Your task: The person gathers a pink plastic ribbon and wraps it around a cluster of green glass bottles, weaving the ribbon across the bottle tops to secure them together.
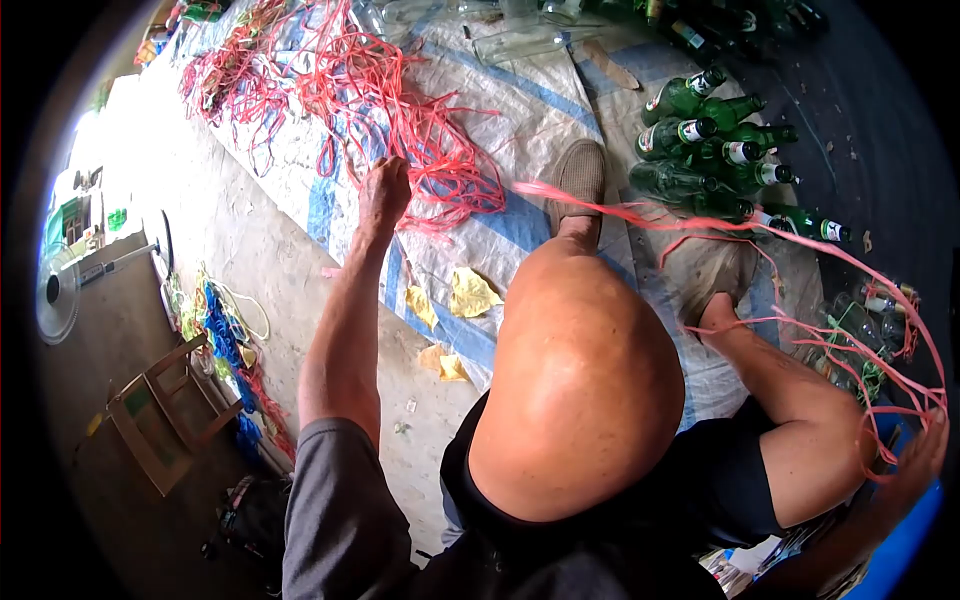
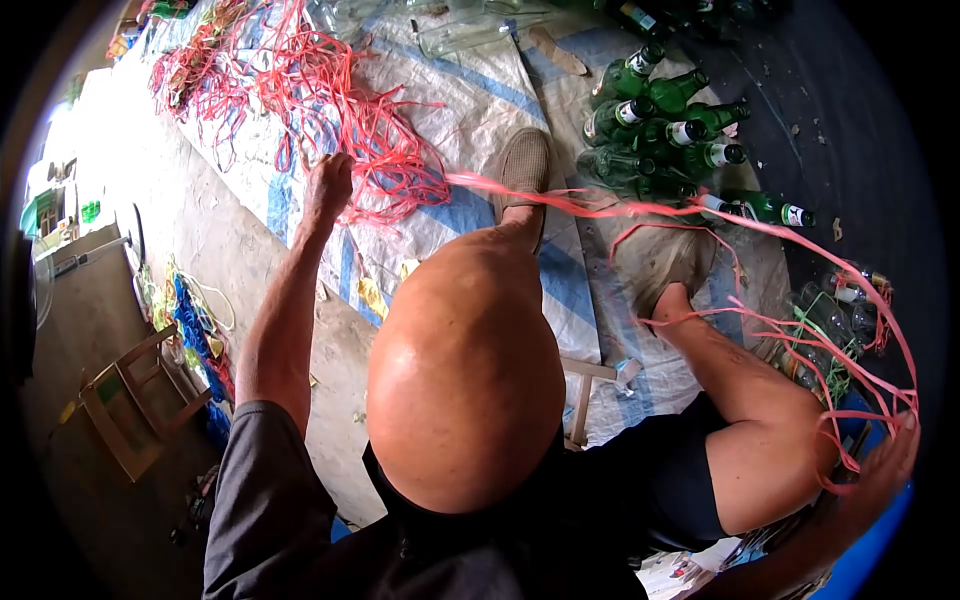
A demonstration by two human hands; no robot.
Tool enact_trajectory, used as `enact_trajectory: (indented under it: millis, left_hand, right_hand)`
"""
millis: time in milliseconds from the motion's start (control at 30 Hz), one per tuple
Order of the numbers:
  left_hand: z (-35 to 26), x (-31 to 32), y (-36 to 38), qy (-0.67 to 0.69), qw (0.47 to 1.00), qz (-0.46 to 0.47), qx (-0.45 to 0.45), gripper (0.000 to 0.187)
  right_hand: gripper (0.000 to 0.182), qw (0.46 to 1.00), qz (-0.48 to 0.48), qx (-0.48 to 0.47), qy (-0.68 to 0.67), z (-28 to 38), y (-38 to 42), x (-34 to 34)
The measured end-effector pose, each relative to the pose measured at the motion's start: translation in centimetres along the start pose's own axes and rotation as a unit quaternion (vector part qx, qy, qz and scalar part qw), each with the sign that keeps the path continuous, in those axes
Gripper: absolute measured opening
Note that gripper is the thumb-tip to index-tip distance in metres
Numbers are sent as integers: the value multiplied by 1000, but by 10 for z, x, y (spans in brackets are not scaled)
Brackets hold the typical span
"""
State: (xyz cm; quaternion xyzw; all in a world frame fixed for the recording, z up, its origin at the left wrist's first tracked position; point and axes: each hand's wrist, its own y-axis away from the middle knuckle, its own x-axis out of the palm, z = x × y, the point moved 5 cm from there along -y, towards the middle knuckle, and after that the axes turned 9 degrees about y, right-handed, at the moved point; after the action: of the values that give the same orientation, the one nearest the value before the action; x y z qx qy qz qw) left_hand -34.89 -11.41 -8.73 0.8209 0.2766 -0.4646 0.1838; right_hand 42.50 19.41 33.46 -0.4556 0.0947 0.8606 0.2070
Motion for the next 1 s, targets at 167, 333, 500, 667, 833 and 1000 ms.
enact_trajectory:
  millis: [167,333,500,667,833,1000]
  left_hand:
    - [-44,12,18,-7,999,3,37,55]
    - [-76,45,16,-107,982,153,-41,86]
    - [-33,94,22,-64,978,194,-41,75]
    - [-5,101,26,-32,984,175,31,40]
    - [85,55,19,-221,960,154,73,17]
    - [151,-109,-3,-186,981,-60,12,16]
  right_hand:
    - [57,973,-11,-148,176,-15,-21,-48]
    - [55,906,64,-279,313,-91,-47,-84]
    - [56,979,64,83,-173,-194,-80,-107]
    - [55,983,62,132,-116,-198,-40,-64]
    - [55,981,81,148,-95,-202,-21,-47]
    - [55,980,94,152,-89,-210,-8,-39]
